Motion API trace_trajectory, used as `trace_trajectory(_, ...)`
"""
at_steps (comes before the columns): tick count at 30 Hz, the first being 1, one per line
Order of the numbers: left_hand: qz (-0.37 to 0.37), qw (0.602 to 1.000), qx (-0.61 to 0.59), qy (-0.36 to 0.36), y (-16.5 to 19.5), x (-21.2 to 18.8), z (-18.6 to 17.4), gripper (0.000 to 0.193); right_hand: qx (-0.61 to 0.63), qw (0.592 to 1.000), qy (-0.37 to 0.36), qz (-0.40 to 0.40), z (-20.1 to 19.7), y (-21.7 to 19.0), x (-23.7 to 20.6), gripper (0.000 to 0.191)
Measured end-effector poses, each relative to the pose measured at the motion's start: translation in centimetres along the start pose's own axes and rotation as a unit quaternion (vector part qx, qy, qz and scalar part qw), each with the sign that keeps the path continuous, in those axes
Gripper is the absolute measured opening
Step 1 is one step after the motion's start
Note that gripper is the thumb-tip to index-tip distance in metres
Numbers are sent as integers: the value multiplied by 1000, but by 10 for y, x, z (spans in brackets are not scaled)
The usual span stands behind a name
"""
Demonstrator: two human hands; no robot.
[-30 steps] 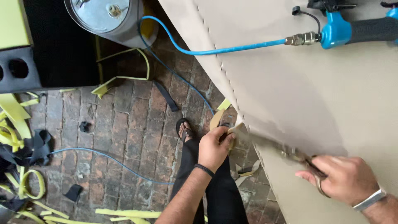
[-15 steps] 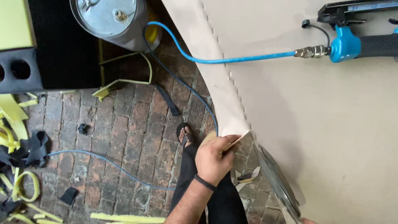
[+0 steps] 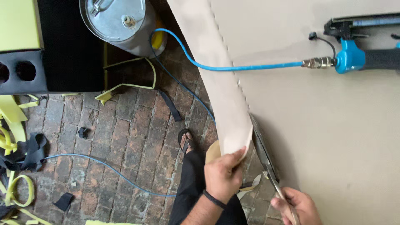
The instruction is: The person staples beige fabric to a furniture frame using a pneumatic staple gun, then trims excess fabric with scissors along the edges. The person works on multiple sides of the frame, smoothing and securing the fabric as they go.
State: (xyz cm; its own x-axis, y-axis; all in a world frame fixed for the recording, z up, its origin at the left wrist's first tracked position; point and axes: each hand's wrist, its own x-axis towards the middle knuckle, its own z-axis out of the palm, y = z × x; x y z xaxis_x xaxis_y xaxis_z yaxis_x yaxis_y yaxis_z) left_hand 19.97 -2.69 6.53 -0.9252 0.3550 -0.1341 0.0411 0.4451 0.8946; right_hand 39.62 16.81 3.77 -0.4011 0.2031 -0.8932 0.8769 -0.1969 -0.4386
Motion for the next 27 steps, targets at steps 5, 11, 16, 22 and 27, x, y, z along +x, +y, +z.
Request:
trace_trajectory(5, 22, 999, -14, 27, -5, -5, -4, 33, 44, 999, 20, -10, 21, -51, 27, 40)
trace_trajectory(11, 9, 1000, -20, 11, -11, -4, -12, 34, 43, 999, 3, 0, 20, -86, 25, 40)
trace_trajectory(16, -1, 1000, -19, -4, -11, 1, -17, 34, 43, 999, -2, 18, 17, -94, 19, 43)
trace_trajectory(22, -7, 999, -41, -18, -16, 6, -25, 34, -31, 998, 12, 61, 20, -98, 20, 45)
trace_trajectory(27, -16, 999, -17, -28, -21, 7, -29, 37, -42, 996, 4, 75, 17, -95, 20, 46)
